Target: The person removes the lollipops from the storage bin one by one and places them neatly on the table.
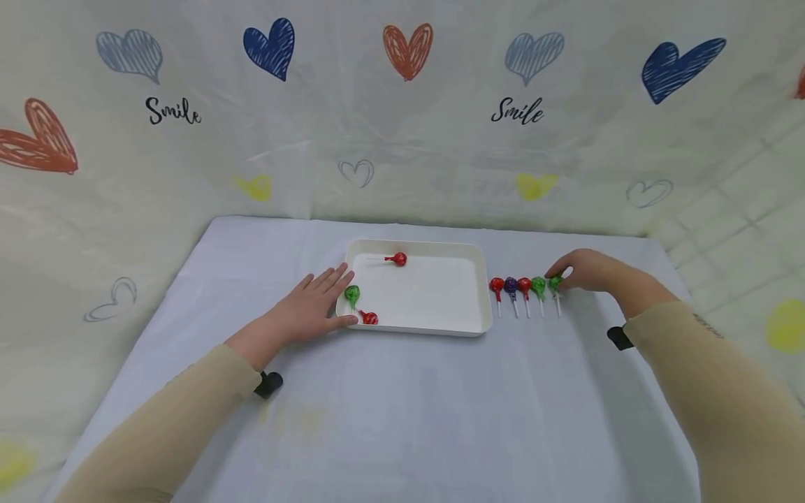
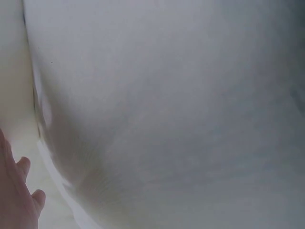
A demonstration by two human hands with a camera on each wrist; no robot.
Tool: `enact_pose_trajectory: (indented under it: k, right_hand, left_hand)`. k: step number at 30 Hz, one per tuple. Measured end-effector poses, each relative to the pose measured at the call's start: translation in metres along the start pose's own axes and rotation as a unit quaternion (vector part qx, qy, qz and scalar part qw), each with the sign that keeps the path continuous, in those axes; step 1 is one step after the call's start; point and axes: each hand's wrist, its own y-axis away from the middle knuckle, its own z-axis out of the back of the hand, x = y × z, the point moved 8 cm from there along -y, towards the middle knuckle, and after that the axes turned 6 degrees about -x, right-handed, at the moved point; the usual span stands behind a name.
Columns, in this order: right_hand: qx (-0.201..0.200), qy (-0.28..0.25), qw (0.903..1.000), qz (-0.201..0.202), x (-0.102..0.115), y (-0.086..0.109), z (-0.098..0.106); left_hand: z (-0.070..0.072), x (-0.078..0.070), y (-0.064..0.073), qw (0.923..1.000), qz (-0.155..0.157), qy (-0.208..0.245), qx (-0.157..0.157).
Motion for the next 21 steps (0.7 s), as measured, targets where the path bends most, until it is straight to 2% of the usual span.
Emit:
enact_pose_trajectory:
  k: [6, 11, 17, 21]
  right_hand:
    - [-0.008, -0.011, 0.9999, 0.001, -0.001, -0.005, -0.005]
    - [-0.016, -0.014, 0.9998, 0.006, 0.000, -0.002, -0.006]
    - [-0.042, -0.010, 0.9991, 0.001, 0.003, 0.009, 0.008]
    - [-0.053, -0.007, 0.9985, 0.015, 0.012, 0.014, 0.019]
  left_hand:
    - [-0.001, 0.002, -0.001, 1.0000, 0.002, 0.000, 0.001]
    - [-0.002, 0.002, -0.002, 1.0000, 0.002, -0.006, 0.001]
    - [-0.001, 0.001, -0.002, 1.0000, 0.000, -0.002, 0.004]
    - [-0.003, 0.002, -0.001, 1.0000, 0.003, -0.005, 0.005]
